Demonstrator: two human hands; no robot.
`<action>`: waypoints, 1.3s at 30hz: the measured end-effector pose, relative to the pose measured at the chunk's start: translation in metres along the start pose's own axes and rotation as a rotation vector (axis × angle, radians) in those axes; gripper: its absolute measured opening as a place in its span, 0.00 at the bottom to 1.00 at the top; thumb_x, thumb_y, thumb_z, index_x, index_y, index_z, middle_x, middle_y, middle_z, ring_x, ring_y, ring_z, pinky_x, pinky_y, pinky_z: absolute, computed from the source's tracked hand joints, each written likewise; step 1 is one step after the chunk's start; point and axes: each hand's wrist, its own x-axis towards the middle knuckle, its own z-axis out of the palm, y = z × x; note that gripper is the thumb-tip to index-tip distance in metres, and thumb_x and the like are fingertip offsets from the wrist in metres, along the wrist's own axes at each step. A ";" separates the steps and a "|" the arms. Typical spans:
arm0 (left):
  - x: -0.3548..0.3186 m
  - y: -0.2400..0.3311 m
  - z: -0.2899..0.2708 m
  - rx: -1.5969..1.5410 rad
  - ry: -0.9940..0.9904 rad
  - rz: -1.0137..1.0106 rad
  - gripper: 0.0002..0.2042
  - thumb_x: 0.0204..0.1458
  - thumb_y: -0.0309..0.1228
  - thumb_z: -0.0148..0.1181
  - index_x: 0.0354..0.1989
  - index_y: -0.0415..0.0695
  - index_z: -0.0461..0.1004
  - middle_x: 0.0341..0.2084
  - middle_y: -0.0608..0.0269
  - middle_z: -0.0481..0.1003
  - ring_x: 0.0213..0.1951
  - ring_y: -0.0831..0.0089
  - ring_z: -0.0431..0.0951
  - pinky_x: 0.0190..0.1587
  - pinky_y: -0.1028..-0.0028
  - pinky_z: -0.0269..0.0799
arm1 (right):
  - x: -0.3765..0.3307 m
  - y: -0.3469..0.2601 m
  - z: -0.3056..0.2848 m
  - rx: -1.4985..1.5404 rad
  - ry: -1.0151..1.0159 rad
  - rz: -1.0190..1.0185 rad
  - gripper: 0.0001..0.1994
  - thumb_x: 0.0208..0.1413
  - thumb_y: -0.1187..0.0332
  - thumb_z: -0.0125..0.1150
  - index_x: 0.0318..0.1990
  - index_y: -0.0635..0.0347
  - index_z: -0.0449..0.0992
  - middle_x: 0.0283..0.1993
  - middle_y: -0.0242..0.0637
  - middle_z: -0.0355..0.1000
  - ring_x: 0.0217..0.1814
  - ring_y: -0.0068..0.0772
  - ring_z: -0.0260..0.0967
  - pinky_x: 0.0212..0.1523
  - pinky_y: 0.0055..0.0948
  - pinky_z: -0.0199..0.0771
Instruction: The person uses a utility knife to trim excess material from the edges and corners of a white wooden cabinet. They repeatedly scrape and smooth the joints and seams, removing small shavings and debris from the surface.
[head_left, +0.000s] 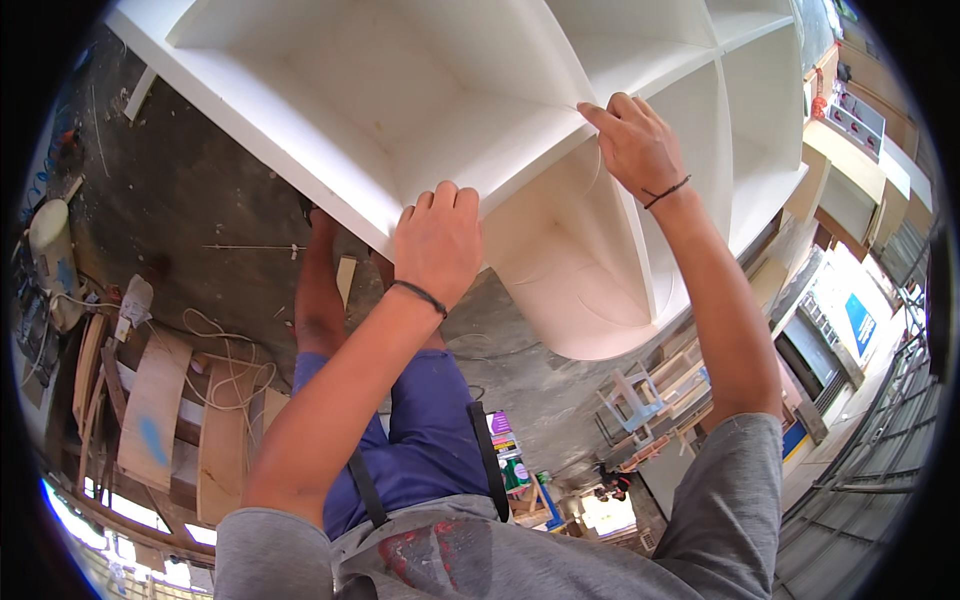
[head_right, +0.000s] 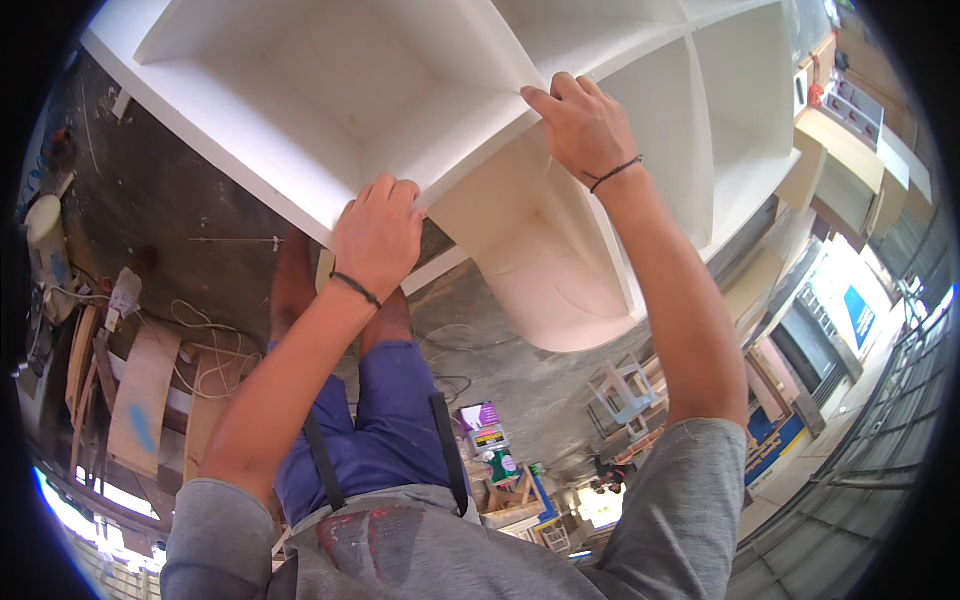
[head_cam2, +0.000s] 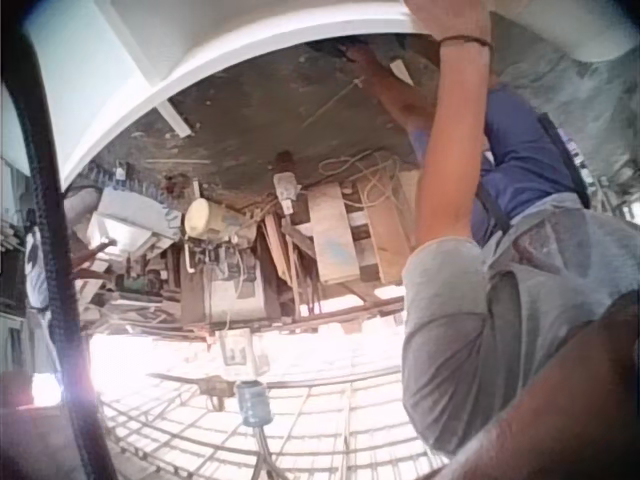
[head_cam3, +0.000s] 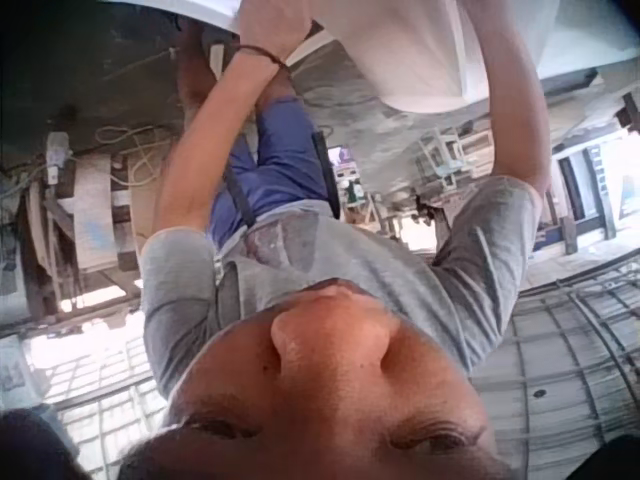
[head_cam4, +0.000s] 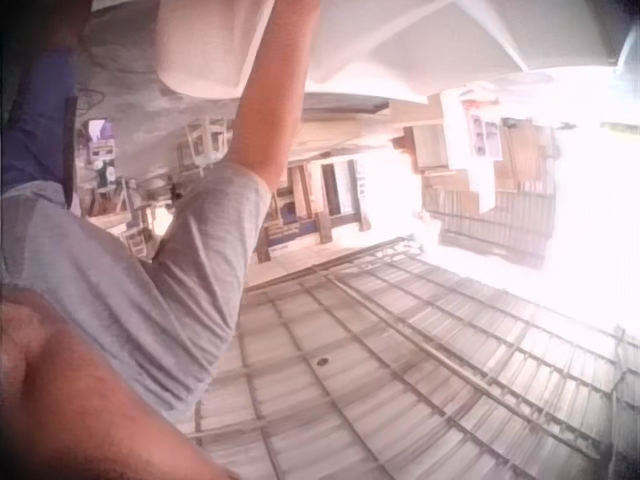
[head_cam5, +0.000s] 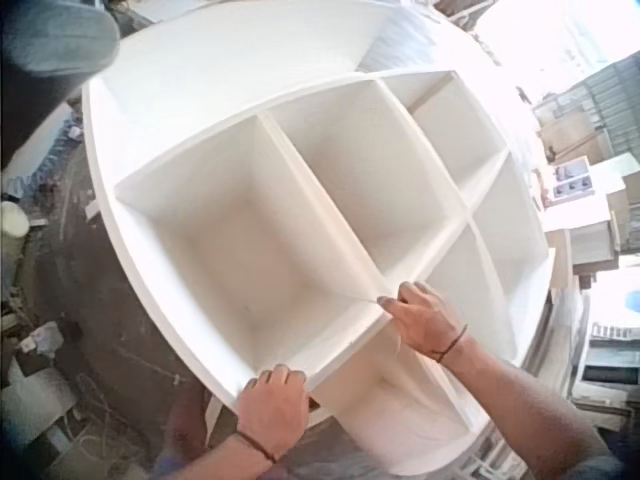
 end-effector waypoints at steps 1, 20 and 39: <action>-0.003 -0.004 -0.005 0.074 -0.055 0.007 0.09 0.50 0.31 0.62 0.37 0.44 0.74 0.35 0.58 0.72 0.42 0.59 0.75 0.50 0.57 0.67 | 0.005 0.001 0.000 -0.055 -0.064 -0.043 0.17 0.52 0.78 0.54 0.47 0.47 0.80 0.34 0.34 0.67 0.39 0.35 0.69 0.36 0.34 0.74; 0.031 -0.076 -0.140 0.183 0.761 0.211 0.19 0.47 0.35 0.68 0.46 0.43 0.73 0.44 0.56 0.75 0.52 0.54 0.72 0.56 0.57 0.63 | -0.008 -0.062 -0.001 0.063 -0.140 0.162 0.17 0.55 0.73 0.50 0.51 0.50 0.78 0.37 0.36 0.68 0.46 0.40 0.70 0.43 0.39 0.76; 0.122 -0.111 -0.185 -0.196 0.910 -0.811 0.20 0.51 0.35 0.55 0.50 0.35 0.70 0.47 0.37 0.75 0.52 0.44 0.74 0.56 0.57 0.69 | 0.026 -0.021 0.000 -0.157 -0.321 0.190 0.17 0.54 0.75 0.52 0.49 0.48 0.79 0.38 0.36 0.68 0.44 0.39 0.69 0.42 0.38 0.74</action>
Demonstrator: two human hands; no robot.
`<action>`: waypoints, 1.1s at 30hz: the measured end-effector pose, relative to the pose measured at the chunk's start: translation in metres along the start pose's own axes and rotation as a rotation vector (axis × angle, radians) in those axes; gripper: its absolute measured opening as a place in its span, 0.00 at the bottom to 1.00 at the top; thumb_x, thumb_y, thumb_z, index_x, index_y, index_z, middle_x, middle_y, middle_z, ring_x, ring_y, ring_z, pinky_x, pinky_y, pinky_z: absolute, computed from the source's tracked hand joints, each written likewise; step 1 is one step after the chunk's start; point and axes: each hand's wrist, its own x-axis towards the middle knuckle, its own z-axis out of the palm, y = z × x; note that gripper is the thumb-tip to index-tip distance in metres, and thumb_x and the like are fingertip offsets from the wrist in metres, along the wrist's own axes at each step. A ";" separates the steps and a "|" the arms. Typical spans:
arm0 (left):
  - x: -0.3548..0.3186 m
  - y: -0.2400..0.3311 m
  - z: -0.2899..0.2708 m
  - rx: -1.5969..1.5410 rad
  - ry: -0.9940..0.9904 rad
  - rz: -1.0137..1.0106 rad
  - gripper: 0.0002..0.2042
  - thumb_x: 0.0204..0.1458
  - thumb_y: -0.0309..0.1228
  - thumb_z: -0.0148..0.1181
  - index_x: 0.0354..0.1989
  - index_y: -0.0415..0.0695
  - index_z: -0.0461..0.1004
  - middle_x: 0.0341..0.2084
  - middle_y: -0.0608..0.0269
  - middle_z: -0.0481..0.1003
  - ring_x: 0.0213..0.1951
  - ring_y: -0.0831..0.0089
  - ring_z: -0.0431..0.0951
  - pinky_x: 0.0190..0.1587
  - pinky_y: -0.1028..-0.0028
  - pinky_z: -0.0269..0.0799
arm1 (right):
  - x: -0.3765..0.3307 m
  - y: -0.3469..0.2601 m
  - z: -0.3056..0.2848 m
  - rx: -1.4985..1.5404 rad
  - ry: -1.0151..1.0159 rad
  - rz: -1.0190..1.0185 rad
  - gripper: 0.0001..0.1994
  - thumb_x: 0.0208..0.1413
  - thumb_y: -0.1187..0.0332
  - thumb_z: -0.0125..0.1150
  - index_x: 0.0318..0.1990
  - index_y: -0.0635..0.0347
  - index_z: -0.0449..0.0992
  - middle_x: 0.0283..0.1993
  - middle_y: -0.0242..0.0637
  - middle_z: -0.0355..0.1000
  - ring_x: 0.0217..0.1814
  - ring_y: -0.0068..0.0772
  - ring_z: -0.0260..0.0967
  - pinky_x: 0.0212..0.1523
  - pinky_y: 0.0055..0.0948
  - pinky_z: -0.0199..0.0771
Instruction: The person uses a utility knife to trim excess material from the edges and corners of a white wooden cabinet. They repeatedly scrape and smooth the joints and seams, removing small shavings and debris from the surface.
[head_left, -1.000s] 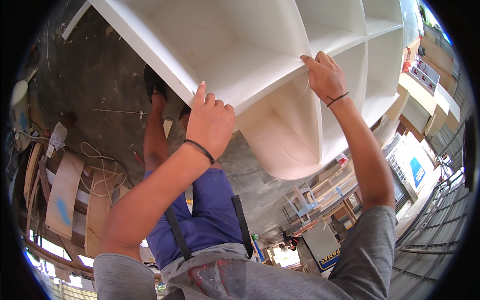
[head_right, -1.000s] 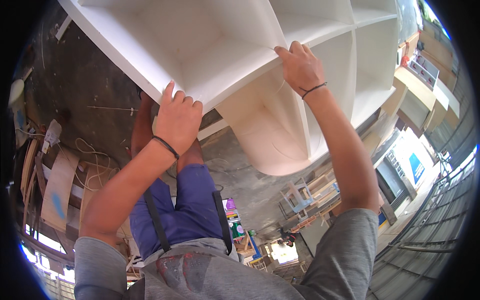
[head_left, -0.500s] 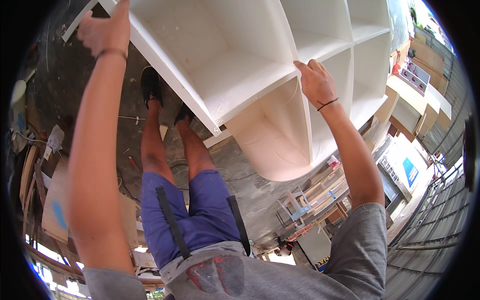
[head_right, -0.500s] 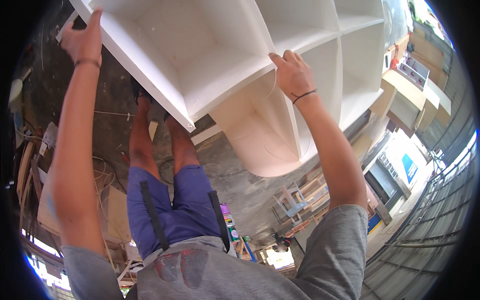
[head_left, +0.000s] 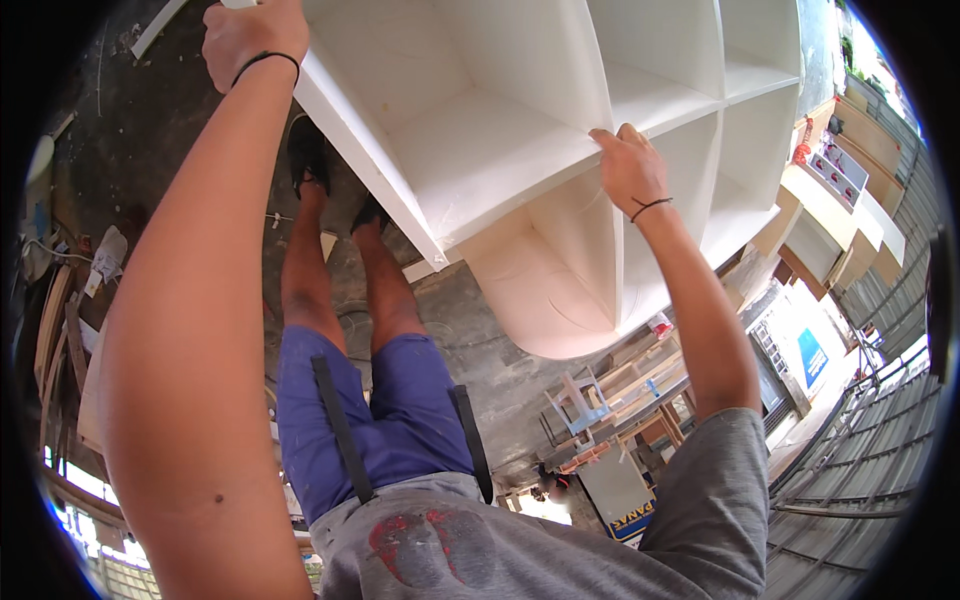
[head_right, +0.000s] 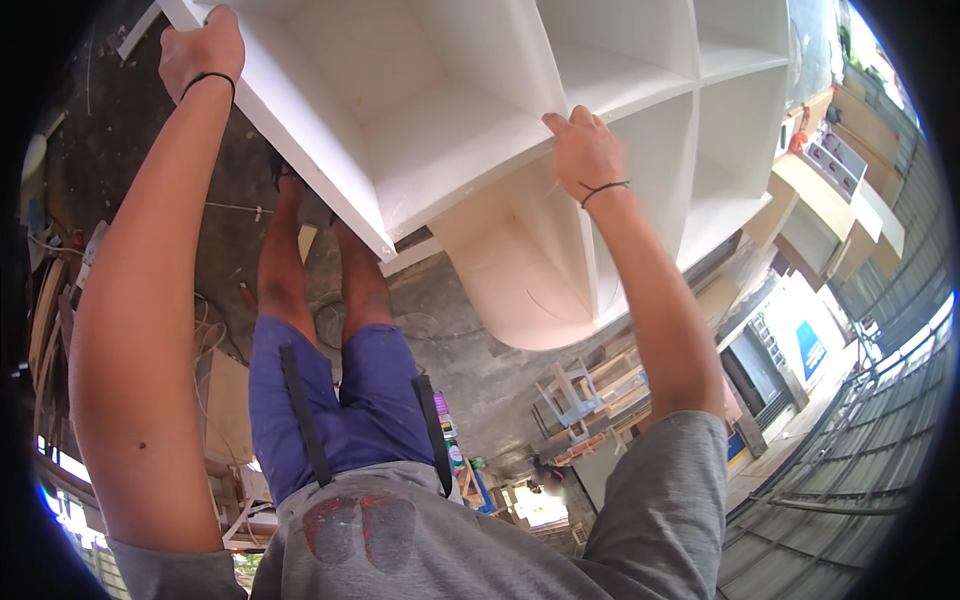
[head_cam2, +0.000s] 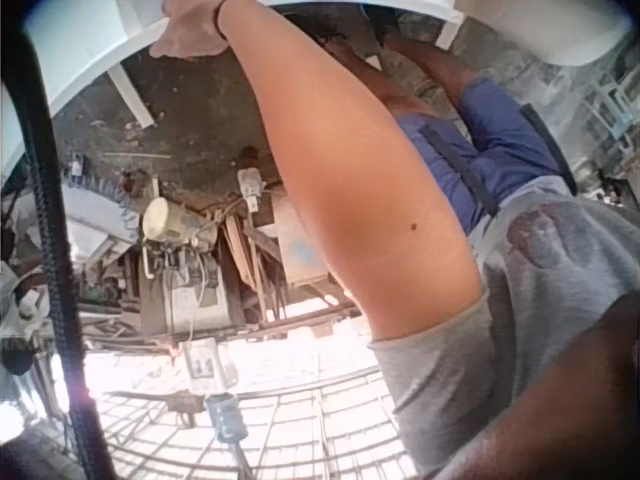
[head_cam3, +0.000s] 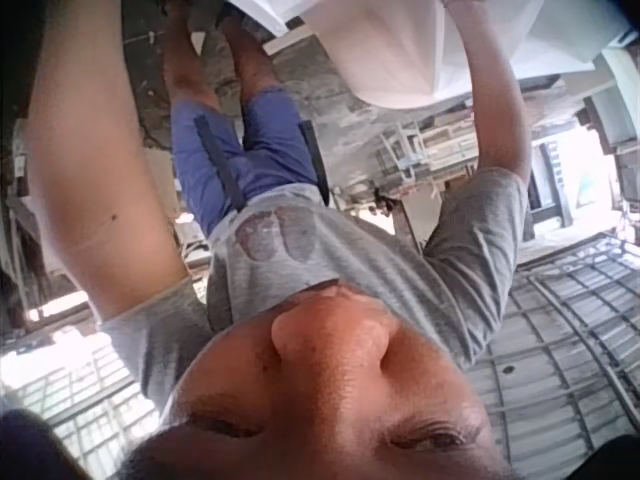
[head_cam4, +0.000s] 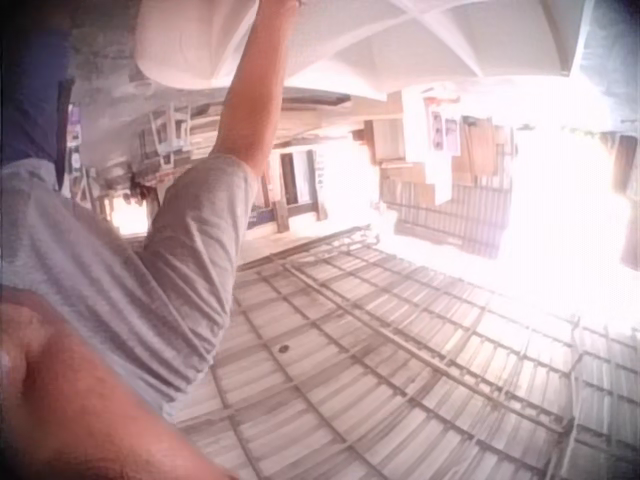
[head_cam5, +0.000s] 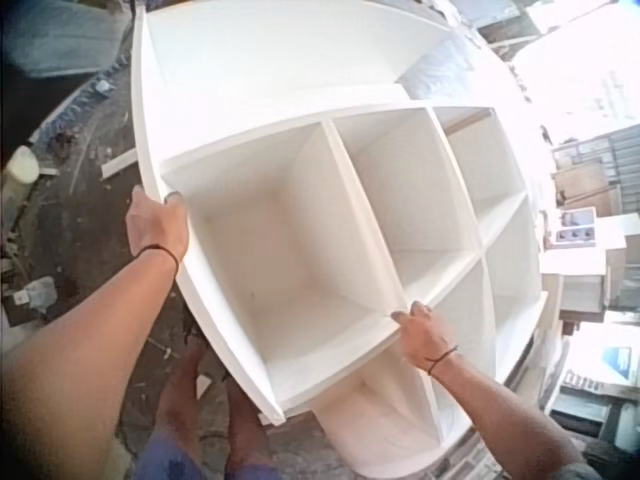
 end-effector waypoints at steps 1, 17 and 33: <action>-0.002 0.005 0.000 0.001 -0.014 -0.016 0.20 0.51 0.35 0.55 0.50 0.35 0.70 0.47 0.37 0.75 0.52 0.44 0.74 0.56 0.57 0.69 | -0.002 -0.005 0.000 0.012 0.003 0.059 0.17 0.54 0.75 0.52 0.49 0.49 0.79 0.38 0.36 0.69 0.43 0.40 0.69 0.44 0.39 0.73; 0.013 -0.012 0.013 0.127 -0.028 -0.073 0.27 0.49 0.44 0.54 0.53 0.37 0.70 0.48 0.42 0.76 0.50 0.50 0.77 0.54 0.60 0.72 | 0.002 0.005 -0.022 -0.140 -0.121 -0.166 0.17 0.51 0.77 0.54 0.47 0.50 0.79 0.39 0.38 0.69 0.45 0.41 0.69 0.41 0.37 0.76; 0.022 -0.023 0.020 0.216 -0.051 -0.089 0.30 0.48 0.49 0.54 0.53 0.37 0.70 0.48 0.44 0.76 0.50 0.52 0.78 0.54 0.61 0.73 | 0.002 -0.006 -0.025 -0.170 -0.167 -0.089 0.14 0.53 0.72 0.52 0.45 0.50 0.80 0.42 0.39 0.71 0.49 0.41 0.70 0.44 0.38 0.75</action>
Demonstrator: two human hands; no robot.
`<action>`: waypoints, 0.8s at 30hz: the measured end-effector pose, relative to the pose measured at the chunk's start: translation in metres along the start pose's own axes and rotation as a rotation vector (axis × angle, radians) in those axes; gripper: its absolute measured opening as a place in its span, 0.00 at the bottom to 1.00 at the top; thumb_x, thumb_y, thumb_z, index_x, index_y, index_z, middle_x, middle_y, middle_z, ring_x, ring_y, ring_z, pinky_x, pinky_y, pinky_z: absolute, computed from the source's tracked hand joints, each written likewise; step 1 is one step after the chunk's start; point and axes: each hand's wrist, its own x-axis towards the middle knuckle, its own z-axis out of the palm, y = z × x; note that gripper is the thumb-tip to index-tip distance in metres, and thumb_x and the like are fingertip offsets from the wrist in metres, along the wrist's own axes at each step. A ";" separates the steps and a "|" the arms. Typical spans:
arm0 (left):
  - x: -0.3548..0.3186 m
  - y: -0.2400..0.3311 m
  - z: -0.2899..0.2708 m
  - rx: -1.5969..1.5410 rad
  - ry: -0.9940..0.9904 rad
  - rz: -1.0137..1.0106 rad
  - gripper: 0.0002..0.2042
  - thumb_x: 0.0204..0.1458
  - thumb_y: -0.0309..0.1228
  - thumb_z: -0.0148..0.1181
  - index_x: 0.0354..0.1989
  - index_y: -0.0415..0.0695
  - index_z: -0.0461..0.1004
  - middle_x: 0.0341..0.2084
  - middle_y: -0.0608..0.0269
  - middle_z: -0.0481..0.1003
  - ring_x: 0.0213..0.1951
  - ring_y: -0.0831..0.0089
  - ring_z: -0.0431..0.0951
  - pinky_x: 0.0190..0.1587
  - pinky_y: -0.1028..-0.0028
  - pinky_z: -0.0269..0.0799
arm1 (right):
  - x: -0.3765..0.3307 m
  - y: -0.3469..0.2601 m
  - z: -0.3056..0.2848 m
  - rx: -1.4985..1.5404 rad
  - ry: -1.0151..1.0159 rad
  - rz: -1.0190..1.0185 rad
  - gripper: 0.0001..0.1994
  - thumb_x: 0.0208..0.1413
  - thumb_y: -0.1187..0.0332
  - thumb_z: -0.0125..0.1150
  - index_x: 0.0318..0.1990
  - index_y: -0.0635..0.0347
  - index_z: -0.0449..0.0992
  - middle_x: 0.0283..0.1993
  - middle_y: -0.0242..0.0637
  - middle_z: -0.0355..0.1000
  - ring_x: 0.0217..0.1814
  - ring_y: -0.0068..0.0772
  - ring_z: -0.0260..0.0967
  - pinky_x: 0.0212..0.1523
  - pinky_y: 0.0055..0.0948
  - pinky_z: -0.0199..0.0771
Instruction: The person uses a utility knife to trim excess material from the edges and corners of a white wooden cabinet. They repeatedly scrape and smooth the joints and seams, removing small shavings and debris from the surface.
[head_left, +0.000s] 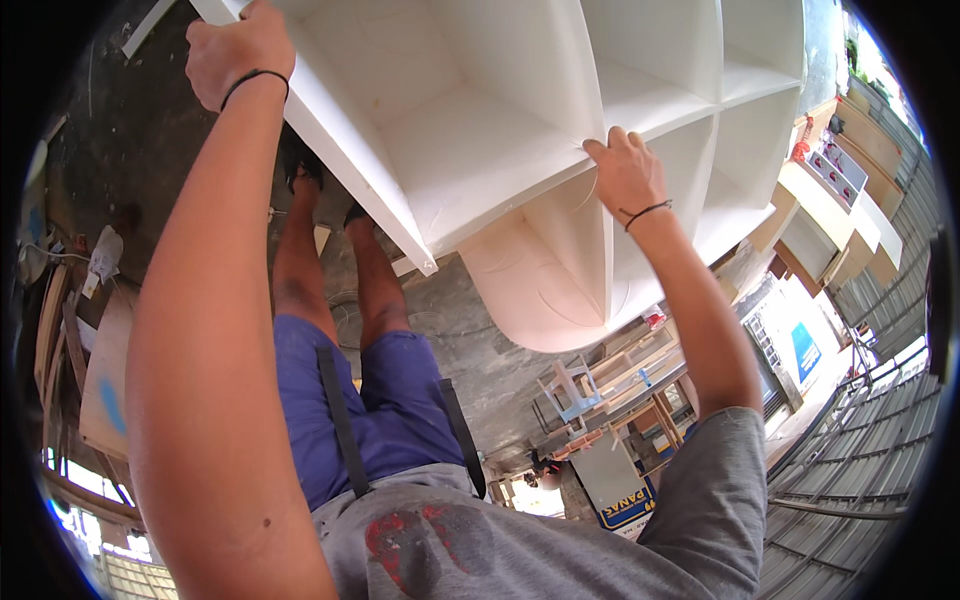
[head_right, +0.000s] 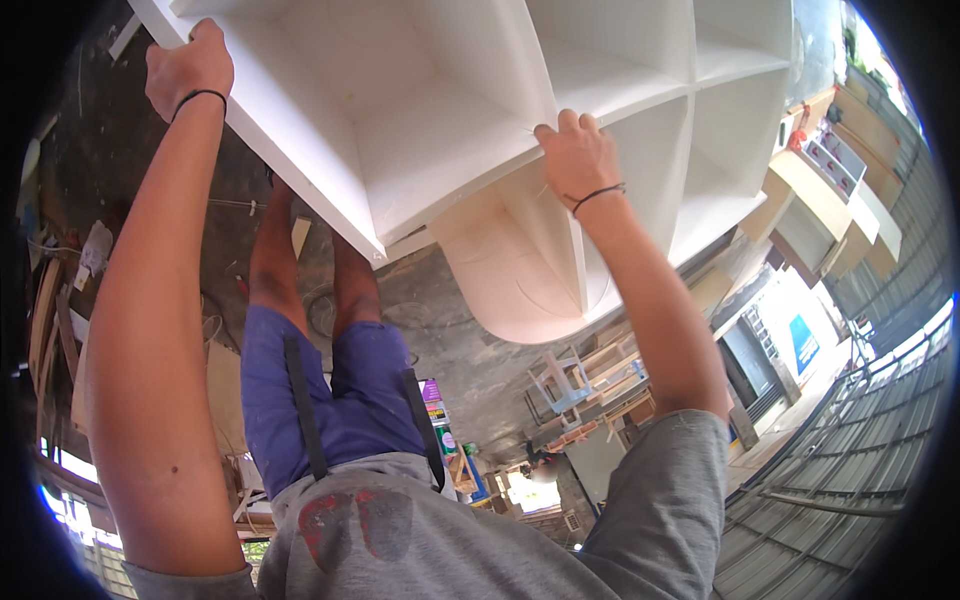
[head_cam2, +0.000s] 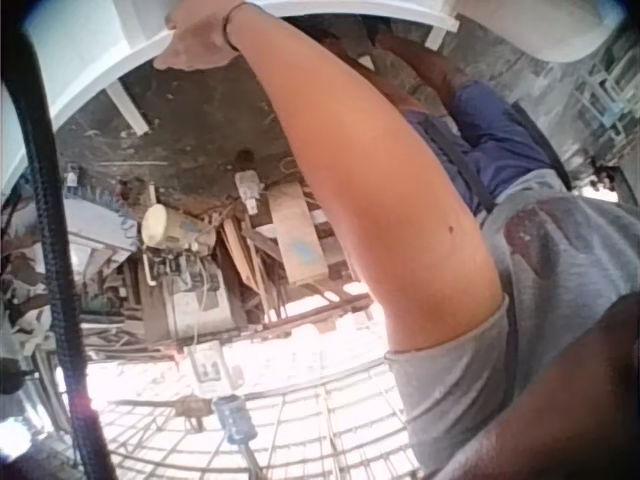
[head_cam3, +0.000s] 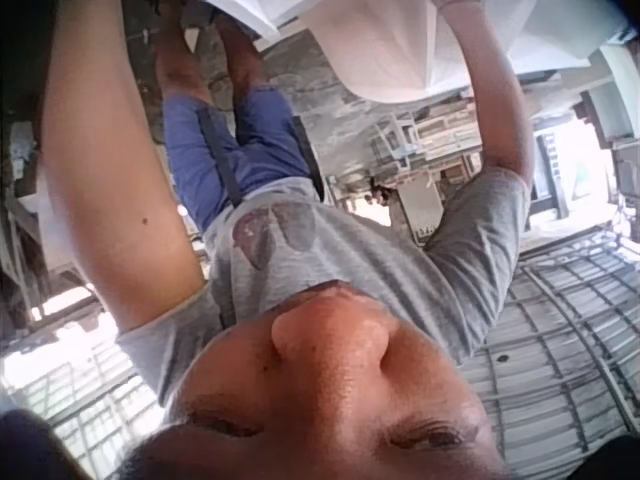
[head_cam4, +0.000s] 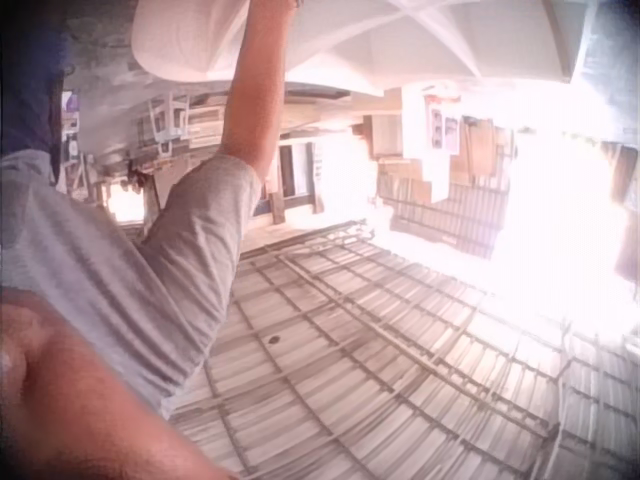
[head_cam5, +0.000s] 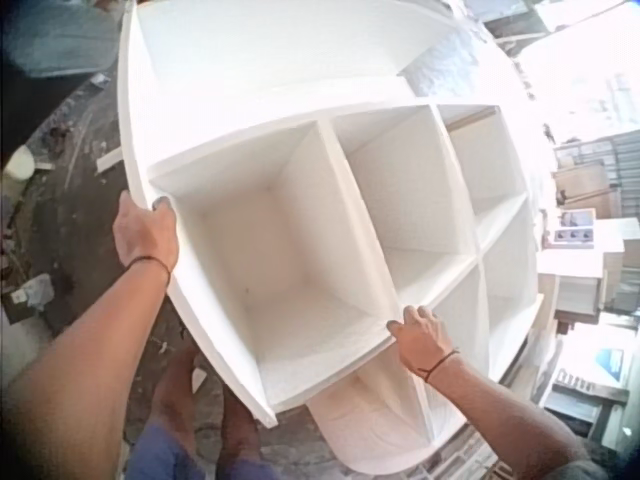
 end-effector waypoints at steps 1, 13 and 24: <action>-0.001 0.001 0.000 0.000 0.006 0.002 0.30 0.48 0.49 0.54 0.53 0.36 0.70 0.49 0.44 0.76 0.50 0.52 0.78 0.54 0.61 0.72 | 0.002 0.004 -0.003 -0.062 -0.042 -0.031 0.13 0.53 0.73 0.53 0.44 0.50 0.80 0.42 0.39 0.71 0.49 0.41 0.70 0.44 0.37 0.75; -0.007 0.007 -0.008 -0.025 0.009 -0.052 0.31 0.47 0.49 0.54 0.53 0.36 0.71 0.49 0.43 0.76 0.51 0.51 0.77 0.55 0.61 0.72 | -0.012 -0.063 -0.012 0.337 -0.287 -0.075 0.17 0.53 0.76 0.49 0.48 0.50 0.78 0.46 0.40 0.71 0.52 0.45 0.70 0.49 0.41 0.73; -0.012 0.005 -0.011 0.055 -0.008 -0.001 0.28 0.50 0.46 0.52 0.53 0.38 0.68 0.48 0.45 0.76 0.48 0.53 0.79 0.51 0.59 0.75 | -0.028 0.010 -0.019 -0.015 -0.177 -0.226 0.17 0.50 0.76 0.52 0.48 0.52 0.77 0.60 0.34 0.68 0.49 0.40 0.72 0.45 0.38 0.72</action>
